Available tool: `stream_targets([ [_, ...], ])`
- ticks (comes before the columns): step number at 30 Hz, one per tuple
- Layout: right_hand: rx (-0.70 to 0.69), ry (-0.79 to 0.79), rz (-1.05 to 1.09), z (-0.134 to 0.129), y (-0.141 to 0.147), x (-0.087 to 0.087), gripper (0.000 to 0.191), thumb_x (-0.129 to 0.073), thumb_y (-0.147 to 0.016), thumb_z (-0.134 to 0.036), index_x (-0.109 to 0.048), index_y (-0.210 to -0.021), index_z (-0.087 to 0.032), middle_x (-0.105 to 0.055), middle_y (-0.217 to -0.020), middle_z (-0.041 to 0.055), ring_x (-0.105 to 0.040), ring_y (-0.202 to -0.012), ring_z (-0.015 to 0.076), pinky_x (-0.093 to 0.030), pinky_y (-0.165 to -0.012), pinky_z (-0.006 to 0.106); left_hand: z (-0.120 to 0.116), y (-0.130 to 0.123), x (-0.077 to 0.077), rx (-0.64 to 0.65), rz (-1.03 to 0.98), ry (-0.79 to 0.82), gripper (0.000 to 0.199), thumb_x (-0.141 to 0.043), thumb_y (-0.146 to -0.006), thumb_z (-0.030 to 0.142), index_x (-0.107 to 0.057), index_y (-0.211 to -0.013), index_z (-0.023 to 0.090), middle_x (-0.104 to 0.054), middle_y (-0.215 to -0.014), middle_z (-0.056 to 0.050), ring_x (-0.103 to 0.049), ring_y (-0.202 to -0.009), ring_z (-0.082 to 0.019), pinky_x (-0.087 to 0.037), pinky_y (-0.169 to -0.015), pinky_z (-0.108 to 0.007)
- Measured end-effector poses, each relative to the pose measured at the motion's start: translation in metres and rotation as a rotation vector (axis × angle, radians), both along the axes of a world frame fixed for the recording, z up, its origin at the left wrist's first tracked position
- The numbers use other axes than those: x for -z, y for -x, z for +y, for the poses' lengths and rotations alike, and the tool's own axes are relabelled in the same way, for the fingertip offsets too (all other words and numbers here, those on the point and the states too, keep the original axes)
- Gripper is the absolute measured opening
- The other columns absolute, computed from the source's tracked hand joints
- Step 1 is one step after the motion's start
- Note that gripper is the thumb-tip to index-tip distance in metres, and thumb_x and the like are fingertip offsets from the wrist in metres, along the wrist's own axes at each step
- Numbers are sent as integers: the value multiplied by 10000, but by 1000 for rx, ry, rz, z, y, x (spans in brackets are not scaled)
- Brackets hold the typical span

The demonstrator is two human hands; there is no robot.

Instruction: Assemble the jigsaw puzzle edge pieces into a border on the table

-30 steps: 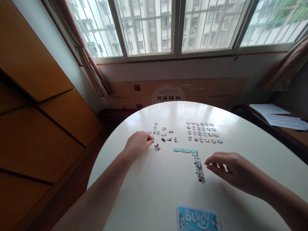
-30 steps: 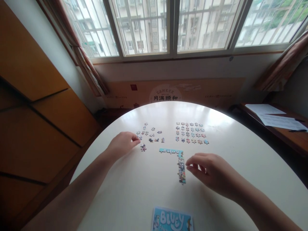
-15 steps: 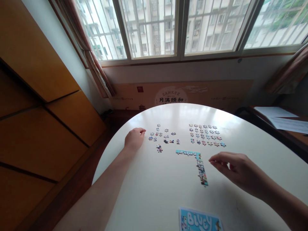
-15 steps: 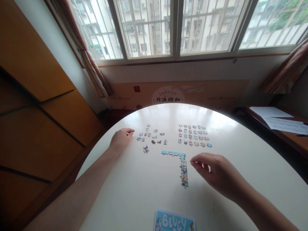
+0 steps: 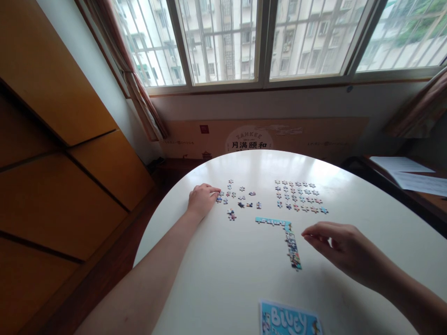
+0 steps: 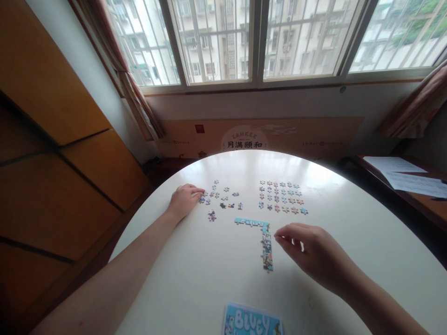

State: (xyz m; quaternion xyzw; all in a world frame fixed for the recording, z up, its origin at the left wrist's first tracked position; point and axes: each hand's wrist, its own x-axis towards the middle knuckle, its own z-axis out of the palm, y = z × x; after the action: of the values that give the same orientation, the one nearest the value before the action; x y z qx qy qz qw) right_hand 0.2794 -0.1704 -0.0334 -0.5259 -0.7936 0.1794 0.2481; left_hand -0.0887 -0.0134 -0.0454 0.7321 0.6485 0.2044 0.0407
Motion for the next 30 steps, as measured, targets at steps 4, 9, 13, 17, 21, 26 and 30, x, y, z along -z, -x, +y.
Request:
stream_targets([
  [4, -6, -7, 2, -1, 2, -1, 242, -536, -984, -397, -740, -971, -267, -737, -856, 7, -594, -587, 118, -464, -548, 259, 0, 0, -1, -13, -18, 6, 227, -612, -896, 320, -811, -1004, 311, -703, -1110, -32, -590, -1089, -273, -448, -997, -387],
  [9, -14, -7, 7, -1, 3, -3, 230, -539, -979, -378, -738, -966, -262, -742, -869, 9, -606, -606, 120, -465, -552, 254, 3, -1, -1, -25, -52, 14, 203, -634, -865, 305, -810, -965, 298, -710, -1102, -33, -588, -1094, -274, -438, -986, -373],
  [13, -14, -21, 10, 0, 3, -5, 229, -542, -976, -369, -738, -953, -254, -743, -856, 9, -588, -577, 115, -459, -538, 250, 4, 1, 0, -36, -163, 29, 164, -675, -815, 296, -802, -911, 256, -724, -1018, -46, -621, -992, -252, -463, -885, -339],
  [17, -13, -46, 33, 0, 3, -7, 218, -554, -970, -354, -742, -944, -247, -742, -839, 10, -581, -563, 111, -457, -529, 244, 6, 4, -2, -97, -434, 79, 159, -739, -740, 324, -785, -835, 205, -699, -817, -60, -624, -826, -236, -460, -762, -331],
  [21, -18, -74, 66, -1, 6, -10, 197, -570, -963, -332, -744, -938, -243, -733, -809, 6, -570, -555, 106, -459, -522, 234, -2, -5, -16, -67, -729, 50, 193, -712, -740, 316, -729, -852, 161, -721, -865, -78, -636, -830, -210, -471, -754, -311],
  [26, -26, -118, 143, -4, 13, -14, 174, -594, -949, -299, -751, -936, -225, -736, -816, 18, -575, -556, 99, -479, -518, 220, -48, -53, -39, 165, -1175, 284, 267, -775, -666, 334, -681, -841, 156, -711, -810, -49, -584, -687, -137, -464, -698, -282],
  [30, -10, -137, 242, -6, 18, -17, 153, -620, -930, -277, -757, -942, -210, -741, -822, 29, -601, -585, 98, -493, -516, 204, -94, -95, -43, 361, -1231, 554, 221, -768, -670, 284, -652, -811, 161, -686, -747, -29, -555, -651, -116, -435, -649, -257],
])
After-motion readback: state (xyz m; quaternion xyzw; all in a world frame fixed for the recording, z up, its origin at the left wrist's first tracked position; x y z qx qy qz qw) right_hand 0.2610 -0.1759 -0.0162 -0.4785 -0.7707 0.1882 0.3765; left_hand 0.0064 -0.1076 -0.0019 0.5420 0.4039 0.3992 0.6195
